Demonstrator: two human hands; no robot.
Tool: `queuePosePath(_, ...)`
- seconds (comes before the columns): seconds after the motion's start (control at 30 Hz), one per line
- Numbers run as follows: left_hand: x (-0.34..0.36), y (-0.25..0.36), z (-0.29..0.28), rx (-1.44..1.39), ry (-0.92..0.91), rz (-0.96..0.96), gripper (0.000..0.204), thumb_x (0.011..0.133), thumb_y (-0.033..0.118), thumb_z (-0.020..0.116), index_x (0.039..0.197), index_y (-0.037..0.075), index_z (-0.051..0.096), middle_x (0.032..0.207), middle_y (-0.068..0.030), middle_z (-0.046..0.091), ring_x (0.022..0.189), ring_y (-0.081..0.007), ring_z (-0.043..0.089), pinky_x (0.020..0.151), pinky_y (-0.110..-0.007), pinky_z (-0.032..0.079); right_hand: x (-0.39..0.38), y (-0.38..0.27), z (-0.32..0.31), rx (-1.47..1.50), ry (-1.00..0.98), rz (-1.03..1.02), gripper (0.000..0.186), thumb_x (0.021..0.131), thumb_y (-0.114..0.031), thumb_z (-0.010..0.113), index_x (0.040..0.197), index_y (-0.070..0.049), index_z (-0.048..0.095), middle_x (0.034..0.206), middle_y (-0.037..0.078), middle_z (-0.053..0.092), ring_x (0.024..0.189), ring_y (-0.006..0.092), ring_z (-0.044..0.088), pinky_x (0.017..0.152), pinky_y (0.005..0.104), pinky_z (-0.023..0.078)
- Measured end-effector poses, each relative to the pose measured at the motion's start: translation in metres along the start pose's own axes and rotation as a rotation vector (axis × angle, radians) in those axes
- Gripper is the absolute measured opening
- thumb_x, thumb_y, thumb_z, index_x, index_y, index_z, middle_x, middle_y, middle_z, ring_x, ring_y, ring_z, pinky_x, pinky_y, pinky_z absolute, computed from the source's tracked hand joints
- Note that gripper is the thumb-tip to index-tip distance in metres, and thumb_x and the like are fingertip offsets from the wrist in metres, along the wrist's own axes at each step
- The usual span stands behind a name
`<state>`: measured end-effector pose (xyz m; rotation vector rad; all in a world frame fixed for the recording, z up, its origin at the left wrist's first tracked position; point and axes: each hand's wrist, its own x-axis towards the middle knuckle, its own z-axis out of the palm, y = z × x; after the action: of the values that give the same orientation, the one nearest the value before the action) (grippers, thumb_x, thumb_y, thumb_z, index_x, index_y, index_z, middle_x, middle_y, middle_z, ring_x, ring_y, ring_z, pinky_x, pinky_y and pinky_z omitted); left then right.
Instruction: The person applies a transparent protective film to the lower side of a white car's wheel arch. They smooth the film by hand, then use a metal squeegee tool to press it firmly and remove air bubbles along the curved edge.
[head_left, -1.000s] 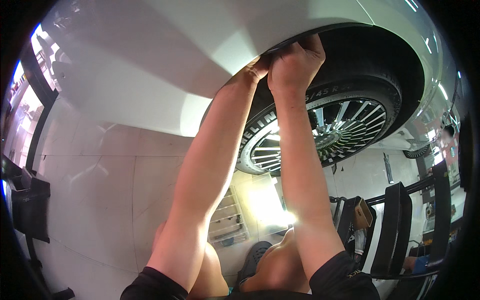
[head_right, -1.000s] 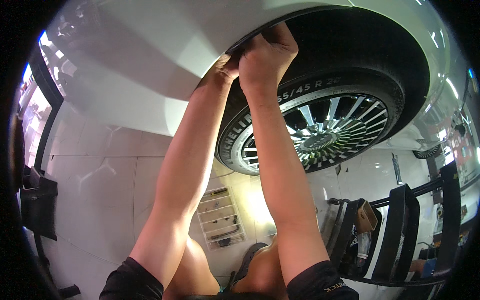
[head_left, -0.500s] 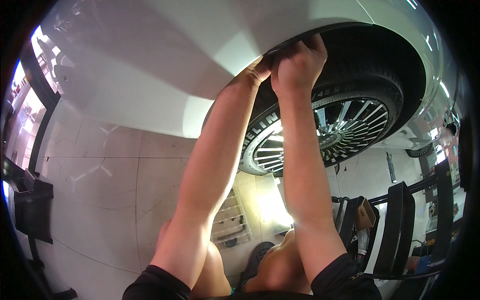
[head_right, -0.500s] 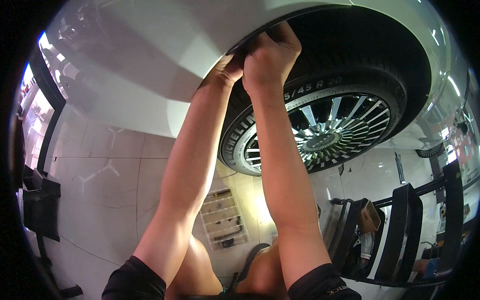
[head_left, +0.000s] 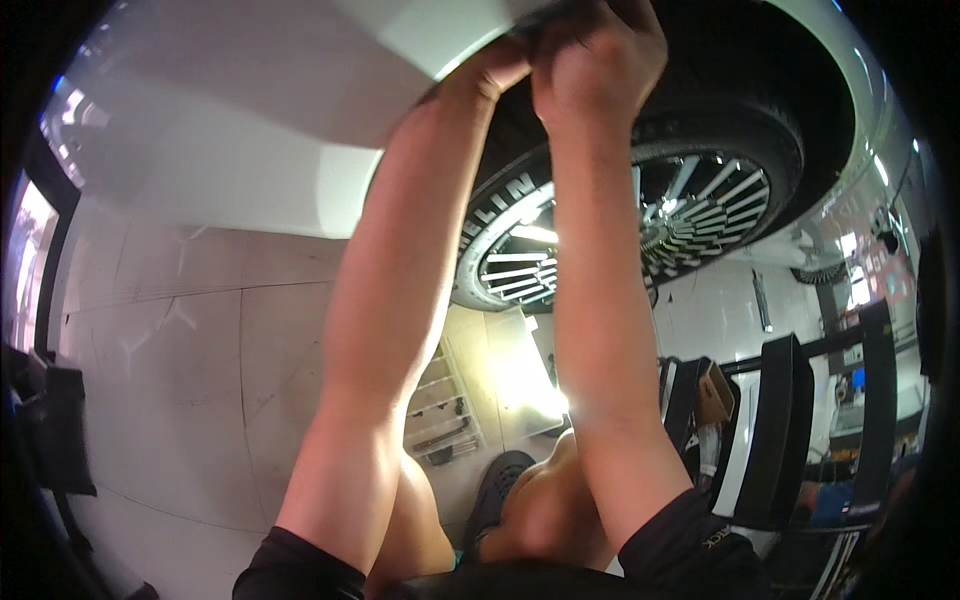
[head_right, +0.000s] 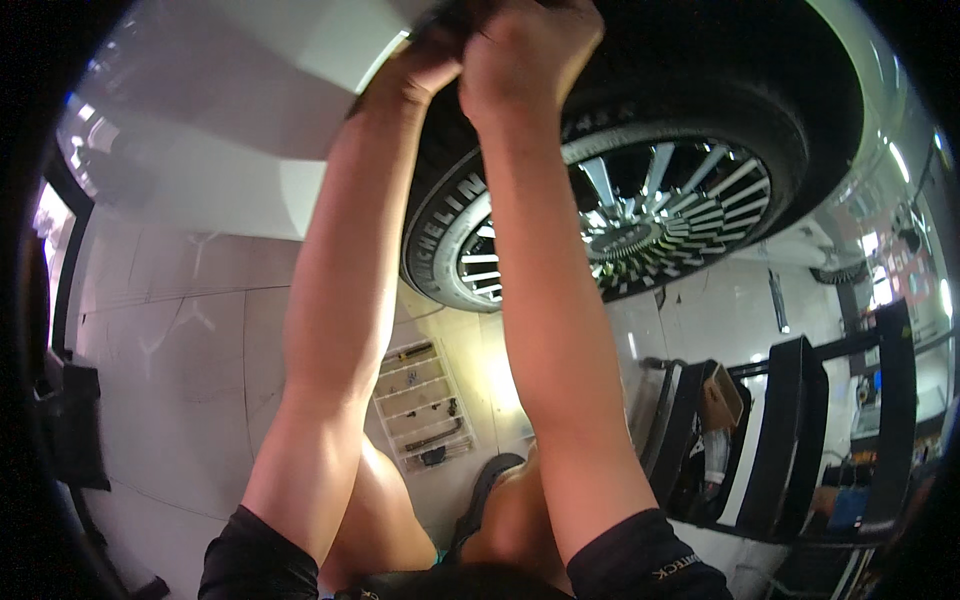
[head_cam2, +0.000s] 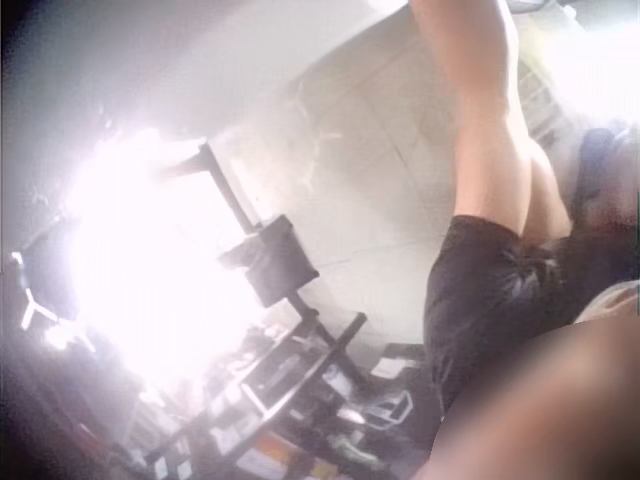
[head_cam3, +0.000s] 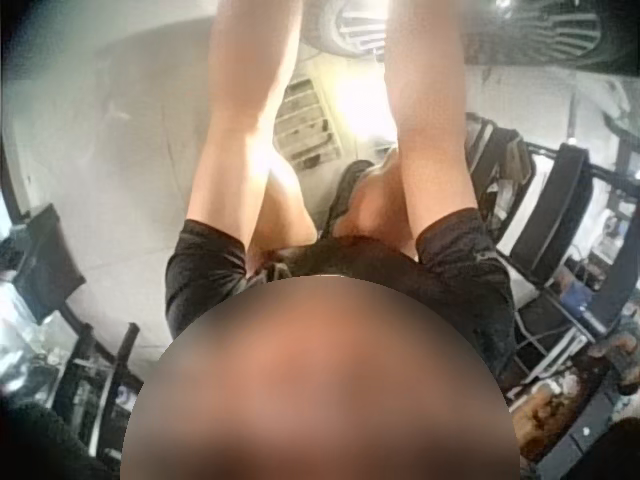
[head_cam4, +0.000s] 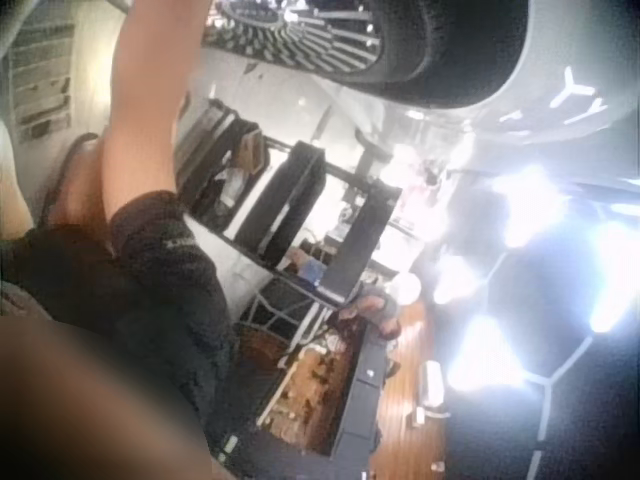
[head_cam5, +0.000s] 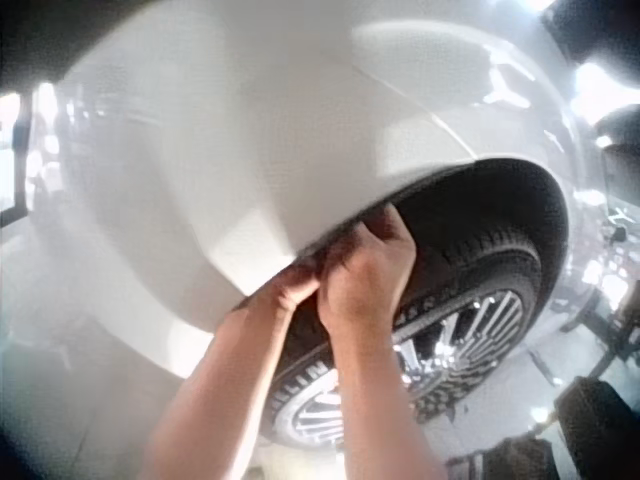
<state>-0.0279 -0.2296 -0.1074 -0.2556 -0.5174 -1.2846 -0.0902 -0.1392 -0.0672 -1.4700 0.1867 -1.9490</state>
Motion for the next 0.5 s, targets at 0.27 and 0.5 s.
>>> queuePosePath(0.27, -0.003, 0.006, 0.000, 0.028, -0.025, -0.062, 0.041, 0.109, 0.028, 0.049, 0.141, 0.004, 0.056, 0.140, -0.0131, 0.062, 0.129, -0.0296, 0.058, 0.115, -0.043, 0.047, 0.011, 0.003, 0.006, -0.255, 0.096, 0.005, 0.013, 0.095, 0.005, 0.060, 0.102, 0.008, 0.071, 0.093, 0.010, 0.072, 0.081, 0.0173, 0.065, 0.074, 0.0295, 0.053)
queuePosePath(0.5, -0.015, 0.007, 0.006, 0.062, -0.045, -0.078, 0.041, 0.110, 0.027, 0.047, 0.141, 0.003, 0.056, 0.140, -0.0138, 0.062, 0.129, -0.0303, 0.058, 0.115, -0.043, 0.047, 0.003, 0.003, 0.006, -0.154, 0.166, 0.049, 0.014, 0.098, -0.001, 0.063, 0.104, 0.007, 0.073, 0.092, 0.011, 0.074, 0.082, 0.0175, 0.067, 0.075, 0.0303, 0.054)
